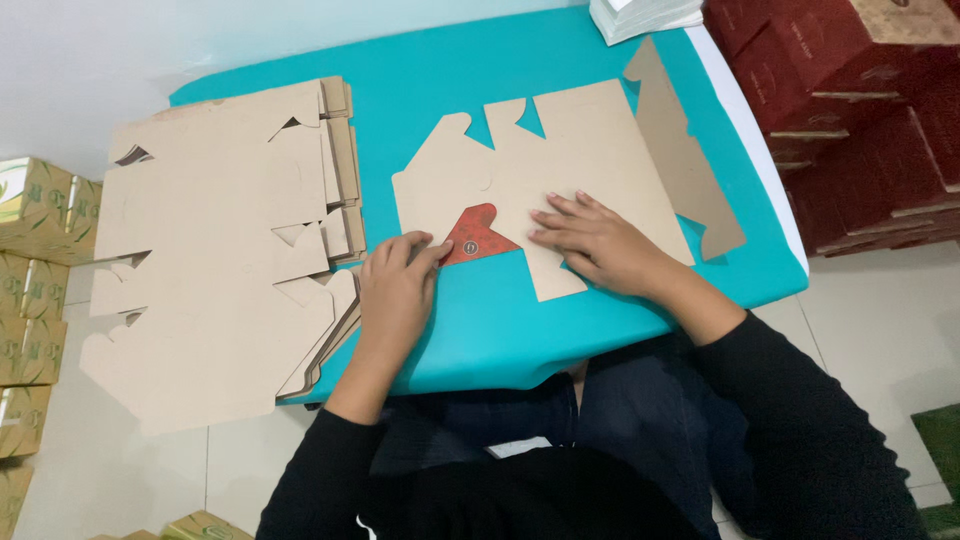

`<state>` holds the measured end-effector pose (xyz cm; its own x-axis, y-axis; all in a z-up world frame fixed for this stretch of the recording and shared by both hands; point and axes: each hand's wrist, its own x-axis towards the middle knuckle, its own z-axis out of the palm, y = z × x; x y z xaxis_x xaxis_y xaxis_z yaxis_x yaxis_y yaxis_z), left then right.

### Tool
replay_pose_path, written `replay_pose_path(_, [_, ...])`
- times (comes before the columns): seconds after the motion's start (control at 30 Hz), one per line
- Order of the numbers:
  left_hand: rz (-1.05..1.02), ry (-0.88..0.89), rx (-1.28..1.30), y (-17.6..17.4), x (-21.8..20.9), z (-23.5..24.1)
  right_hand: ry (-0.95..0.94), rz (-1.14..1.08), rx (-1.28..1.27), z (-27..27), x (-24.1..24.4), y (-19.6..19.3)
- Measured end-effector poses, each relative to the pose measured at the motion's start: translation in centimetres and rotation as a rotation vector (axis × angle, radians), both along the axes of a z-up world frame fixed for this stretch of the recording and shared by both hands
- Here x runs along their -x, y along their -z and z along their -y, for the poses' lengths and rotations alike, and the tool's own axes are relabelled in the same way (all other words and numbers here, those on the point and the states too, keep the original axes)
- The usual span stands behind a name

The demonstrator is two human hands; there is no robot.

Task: The person assembles a flat-packed cardboard box by folding the sides and tucking the flaps into place. They then place a white tissue paper inside the box and close the lid.

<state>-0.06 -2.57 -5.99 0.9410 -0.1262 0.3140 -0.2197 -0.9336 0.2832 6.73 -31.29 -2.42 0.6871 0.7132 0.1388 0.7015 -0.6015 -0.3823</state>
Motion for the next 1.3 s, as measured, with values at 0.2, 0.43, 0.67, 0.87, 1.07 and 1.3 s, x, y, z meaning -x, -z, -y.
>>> replay_pose_path(0.2, [0.249, 0.108, -0.244, -1.2, -1.9, 3.6, 0.111, 0.057, -0.099, 2.7, -1.0, 2.3])
replay_pose_path(0.43, [0.061, 0.328, -0.361, -1.6, -5.7, 4.8, 0.102, -0.008, -0.217, 2.9, -0.7, 1.4])
replay_pose_path(0.67, [0.276, 0.343, -0.344, 0.0, -5.7, 4.3, 0.062, -0.061, -0.229, 2.7, -0.5, 0.9])
replay_pose_path(0.87, [0.330, 0.332, -0.342, 0.4, -5.8, 4.6, 0.105, 0.000, -0.179, 2.3, -0.4, 0.8])
replay_pose_path(1.07, [0.292, 0.370, -0.240, 1.7, -5.6, 4.9, 0.185, 0.019, -0.207, 1.7, -0.4, 1.0])
replay_pose_path(1.3, [0.313, 0.354, -0.297, -0.8, -4.3, 5.3, 0.244, -0.002, -0.300, 1.0, -0.4, 0.6])
